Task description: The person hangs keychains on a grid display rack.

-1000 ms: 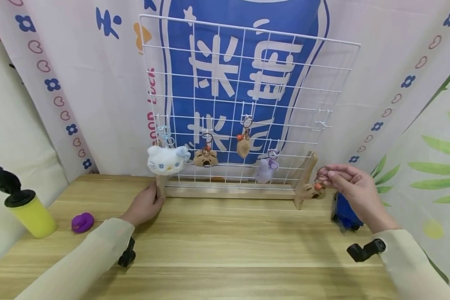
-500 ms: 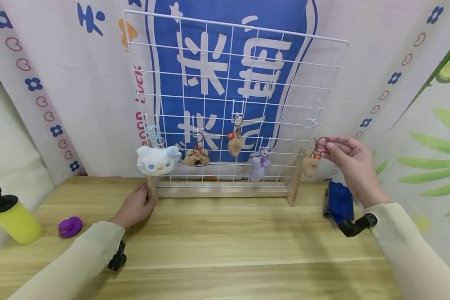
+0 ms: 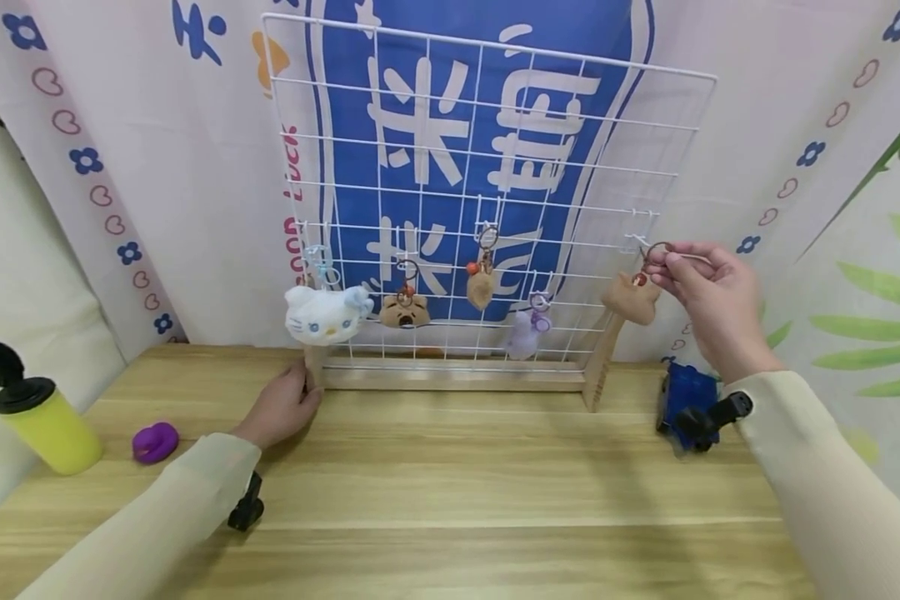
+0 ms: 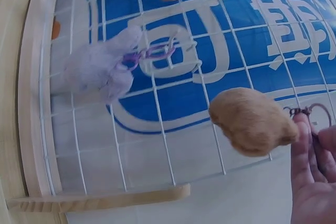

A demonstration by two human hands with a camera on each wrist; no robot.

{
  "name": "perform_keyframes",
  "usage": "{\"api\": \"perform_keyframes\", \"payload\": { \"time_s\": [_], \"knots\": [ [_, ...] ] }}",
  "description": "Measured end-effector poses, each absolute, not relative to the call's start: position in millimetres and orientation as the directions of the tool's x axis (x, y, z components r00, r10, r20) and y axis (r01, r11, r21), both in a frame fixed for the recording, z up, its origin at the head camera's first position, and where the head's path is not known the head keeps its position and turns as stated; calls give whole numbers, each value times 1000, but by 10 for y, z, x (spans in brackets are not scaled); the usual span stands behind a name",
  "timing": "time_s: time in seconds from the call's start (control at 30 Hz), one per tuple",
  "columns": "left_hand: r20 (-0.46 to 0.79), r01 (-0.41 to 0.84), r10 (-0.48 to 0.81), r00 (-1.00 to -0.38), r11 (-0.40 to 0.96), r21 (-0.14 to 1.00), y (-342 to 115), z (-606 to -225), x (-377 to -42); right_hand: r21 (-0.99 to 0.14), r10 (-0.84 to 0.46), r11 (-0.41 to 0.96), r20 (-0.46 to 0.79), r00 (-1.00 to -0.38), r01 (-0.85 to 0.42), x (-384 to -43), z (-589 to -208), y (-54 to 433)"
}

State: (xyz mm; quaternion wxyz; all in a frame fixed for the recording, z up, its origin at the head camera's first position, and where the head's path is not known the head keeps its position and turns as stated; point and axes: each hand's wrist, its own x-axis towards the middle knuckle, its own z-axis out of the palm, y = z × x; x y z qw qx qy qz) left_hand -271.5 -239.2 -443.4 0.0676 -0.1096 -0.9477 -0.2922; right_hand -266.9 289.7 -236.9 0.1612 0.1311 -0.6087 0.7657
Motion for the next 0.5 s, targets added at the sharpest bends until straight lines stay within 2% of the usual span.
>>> {"api": "perform_keyframes", "payload": {
  "time_s": [0.1, 0.3, 0.5],
  "knots": [
    [202, 254, 170, -965, 804, 537, -2405, -4434, -2710, -893, 97, -267, 349, -932, -362, -2710, -2368, 2872],
    [219, 265, 171, -961, 803, 533, -2391, -4420, -2705, -924, 102, -231, 287, -952, -304, -2750, -2394, 2848],
    [209, 254, 166, -964, 806, 534, -2402, -4451, -2726, -922, 76, -268, 269, -960, -280, -2777, -2425, 2851]
  ]
}}
